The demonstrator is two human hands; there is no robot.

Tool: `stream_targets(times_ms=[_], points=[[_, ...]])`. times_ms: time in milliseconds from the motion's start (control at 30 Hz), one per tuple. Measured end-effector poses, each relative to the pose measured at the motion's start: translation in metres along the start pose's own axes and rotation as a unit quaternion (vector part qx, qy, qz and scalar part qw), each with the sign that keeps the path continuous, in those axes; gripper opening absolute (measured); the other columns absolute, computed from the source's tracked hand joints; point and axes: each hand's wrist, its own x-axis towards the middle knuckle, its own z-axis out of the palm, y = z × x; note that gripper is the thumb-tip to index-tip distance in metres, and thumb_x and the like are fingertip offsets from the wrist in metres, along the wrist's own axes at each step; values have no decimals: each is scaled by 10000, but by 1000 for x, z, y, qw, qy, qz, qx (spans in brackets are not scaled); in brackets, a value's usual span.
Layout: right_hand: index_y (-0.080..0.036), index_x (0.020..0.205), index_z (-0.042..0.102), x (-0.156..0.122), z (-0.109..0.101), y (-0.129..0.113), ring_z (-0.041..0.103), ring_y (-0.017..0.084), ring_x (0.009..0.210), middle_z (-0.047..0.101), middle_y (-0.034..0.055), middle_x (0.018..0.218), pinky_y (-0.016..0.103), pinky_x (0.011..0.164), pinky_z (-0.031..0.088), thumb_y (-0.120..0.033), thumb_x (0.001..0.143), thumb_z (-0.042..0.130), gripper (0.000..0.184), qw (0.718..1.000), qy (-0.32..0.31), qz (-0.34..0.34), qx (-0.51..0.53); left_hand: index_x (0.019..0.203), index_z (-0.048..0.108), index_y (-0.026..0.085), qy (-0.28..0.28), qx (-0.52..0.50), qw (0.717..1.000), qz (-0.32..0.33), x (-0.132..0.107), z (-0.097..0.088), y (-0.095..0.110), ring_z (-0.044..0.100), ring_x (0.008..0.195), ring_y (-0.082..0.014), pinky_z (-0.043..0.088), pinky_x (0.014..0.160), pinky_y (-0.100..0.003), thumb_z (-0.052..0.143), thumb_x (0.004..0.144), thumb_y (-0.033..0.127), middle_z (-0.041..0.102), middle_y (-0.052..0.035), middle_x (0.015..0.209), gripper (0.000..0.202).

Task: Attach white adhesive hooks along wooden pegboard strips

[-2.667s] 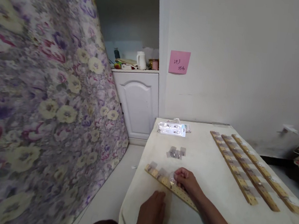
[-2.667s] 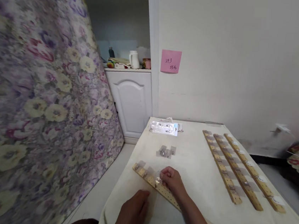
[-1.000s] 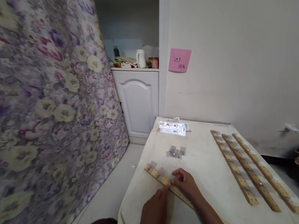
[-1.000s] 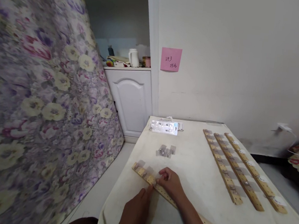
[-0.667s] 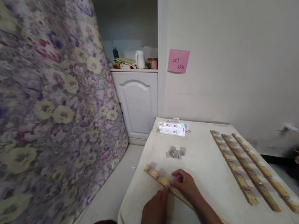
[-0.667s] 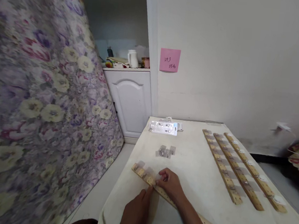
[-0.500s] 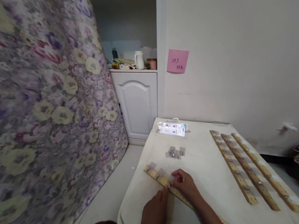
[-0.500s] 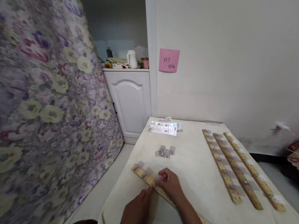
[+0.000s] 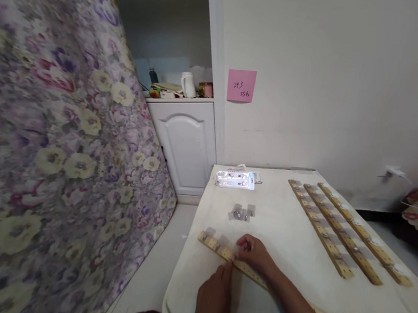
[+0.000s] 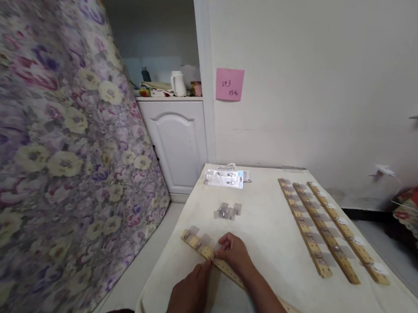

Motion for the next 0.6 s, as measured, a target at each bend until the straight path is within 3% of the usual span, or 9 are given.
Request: stream_targets(times_ms=[267,400,467,600], points=[[-176,821,623,-2,-4,5,530,117,639,597,-30,702,223,590,399,-201,547,737,298,1000,3,-31,5,1407,302,252,14,-29,999,-2,-2,-4,-3,582,1037,-196,434,820,-274,292,875,196,553,-72,1220,535],[-173,832,612,-2,-6,2,487,92,506,564,-43,643,218,483,365,-308,642,673,241,999,-2,-2,52,1405,311,233,24,-54,998,6,-4,-6,-5,563,1085,-171,412,882,-233,290,876,213,541,-62,1263,529],[-177,824,595,4,-12,2,447,85,428,524,-61,576,215,424,326,-353,692,612,220,998,20,11,61,1404,314,230,21,-67,998,-1,-4,-6,-6,557,1103,-169,400,914,-232,285,879,217,532,-61,1284,526],[-180,772,592,30,-34,4,463,108,417,509,-59,477,223,435,345,-351,692,565,191,991,134,-1,1,1400,323,236,2,-95,995,-13,-1,-6,-10,547,1129,-168,391,946,-239,306,867,202,514,-53,1324,534]])
